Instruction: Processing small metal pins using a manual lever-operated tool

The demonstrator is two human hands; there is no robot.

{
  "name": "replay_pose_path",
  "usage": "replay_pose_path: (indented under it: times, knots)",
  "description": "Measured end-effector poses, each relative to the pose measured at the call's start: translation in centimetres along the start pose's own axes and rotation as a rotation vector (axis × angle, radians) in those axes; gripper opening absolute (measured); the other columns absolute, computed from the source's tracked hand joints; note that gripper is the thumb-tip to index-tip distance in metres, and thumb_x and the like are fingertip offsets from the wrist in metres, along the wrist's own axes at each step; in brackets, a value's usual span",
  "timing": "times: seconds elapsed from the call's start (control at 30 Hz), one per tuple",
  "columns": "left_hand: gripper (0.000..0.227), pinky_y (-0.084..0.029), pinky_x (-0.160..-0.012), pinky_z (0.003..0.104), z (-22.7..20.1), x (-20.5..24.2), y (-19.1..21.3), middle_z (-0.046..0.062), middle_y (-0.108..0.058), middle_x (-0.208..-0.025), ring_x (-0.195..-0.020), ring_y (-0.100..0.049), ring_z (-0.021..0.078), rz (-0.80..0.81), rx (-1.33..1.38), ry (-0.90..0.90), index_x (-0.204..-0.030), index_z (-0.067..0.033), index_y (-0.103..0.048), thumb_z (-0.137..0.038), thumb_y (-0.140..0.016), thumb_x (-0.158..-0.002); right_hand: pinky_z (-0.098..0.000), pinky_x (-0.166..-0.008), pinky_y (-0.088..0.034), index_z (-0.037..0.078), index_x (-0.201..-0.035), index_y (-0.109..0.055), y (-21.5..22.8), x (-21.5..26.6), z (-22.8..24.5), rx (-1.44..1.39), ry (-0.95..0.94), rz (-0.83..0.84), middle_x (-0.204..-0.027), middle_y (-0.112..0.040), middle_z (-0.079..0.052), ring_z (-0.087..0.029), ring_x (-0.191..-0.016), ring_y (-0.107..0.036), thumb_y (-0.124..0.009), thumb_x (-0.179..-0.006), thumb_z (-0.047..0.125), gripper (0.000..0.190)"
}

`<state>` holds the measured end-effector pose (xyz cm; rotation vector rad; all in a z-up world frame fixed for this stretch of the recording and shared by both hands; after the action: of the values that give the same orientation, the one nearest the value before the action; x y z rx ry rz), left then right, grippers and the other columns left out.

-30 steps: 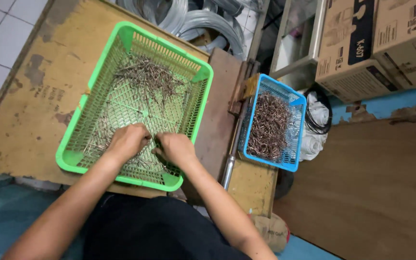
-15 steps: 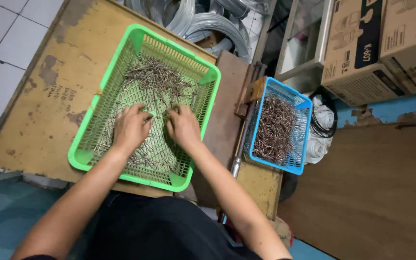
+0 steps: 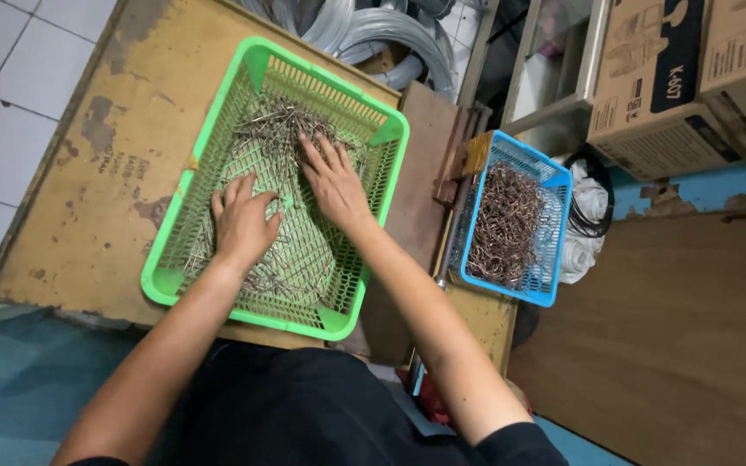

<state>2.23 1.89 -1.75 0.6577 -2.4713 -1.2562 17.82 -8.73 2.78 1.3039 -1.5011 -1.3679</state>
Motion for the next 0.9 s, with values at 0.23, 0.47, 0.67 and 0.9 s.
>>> replay_pose_path:
  times: [0.23, 0.47, 0.67, 0.9]
  knots:
    - [0.039, -0.023, -0.116, 0.065, -0.5, 0.2, 0.1, 0.01, -0.055, -0.149, -0.145, -0.043, 0.0332, -0.023, 0.03, -0.027, -0.124, -0.0213, -0.072, -0.033, -0.075, -0.087, -0.0526, -0.12, -0.027, 0.012, -0.131, -0.063, -1.0, 0.0, -1.2, 0.016, 0.13, 0.012, -0.149, -0.052, -0.007, -0.03, -0.143, -0.042, -0.047, -0.101, 0.016, 0.035]
    - [0.044, -0.039, -0.108, 0.061, -2.4, 0.4, 2.5, 0.021, -0.059, -0.141, -0.128, -0.057, 0.0432, -0.151, 0.331, -0.141, -0.129, -0.0079, -0.07, -0.025, -0.078, -0.089, -0.0368, -0.097, -0.056, 0.008, -0.11, -0.077, 5.6, 1.8, -1.0, -0.746, -0.438, -0.503, -0.115, -0.074, -0.01, -0.027, -0.113, -0.069, -0.078, -0.088, 0.012, 0.023]
    - [0.052, -0.048, -0.101, 0.06, -4.8, 1.2, 5.2, 0.022, -0.063, -0.134, -0.117, -0.064, 0.0454, -0.171, 0.631, -0.241, -0.133, -0.0035, -0.066, -0.022, -0.083, -0.088, -0.0303, -0.074, -0.063, 0.006, -0.102, -0.072, 2.9, 5.7, -1.4, -1.518, -1.123, -0.533, -0.088, -0.077, -0.012, -0.019, -0.079, -0.075, -0.088, -0.082, 0.018, 0.028]
    - [0.021, -0.055, -0.089, 0.04, -5.0, 1.8, 4.4, 0.001, -0.079, -0.095, -0.095, -0.075, 0.0246, -0.168, 0.721, -0.17, -0.114, -0.0223, -0.08, -0.024, -0.081, -0.093, -0.0361, -0.081, -0.067, -0.004, -0.113, -0.068, 3.5, 6.7, 0.5, -1.789, -1.08, -0.387, -0.097, -0.075, -0.02, -0.027, -0.086, -0.077, -0.081, -0.089, 0.009, 0.031]
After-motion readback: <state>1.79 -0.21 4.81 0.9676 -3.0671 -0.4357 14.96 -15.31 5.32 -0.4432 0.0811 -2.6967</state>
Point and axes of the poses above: each hand's wrist, its own x-axis away from the middle knuckle, its own y-axis out of the back of the hand, z = x × y, the point moved 2 cm from there along -x, towards the middle knuckle
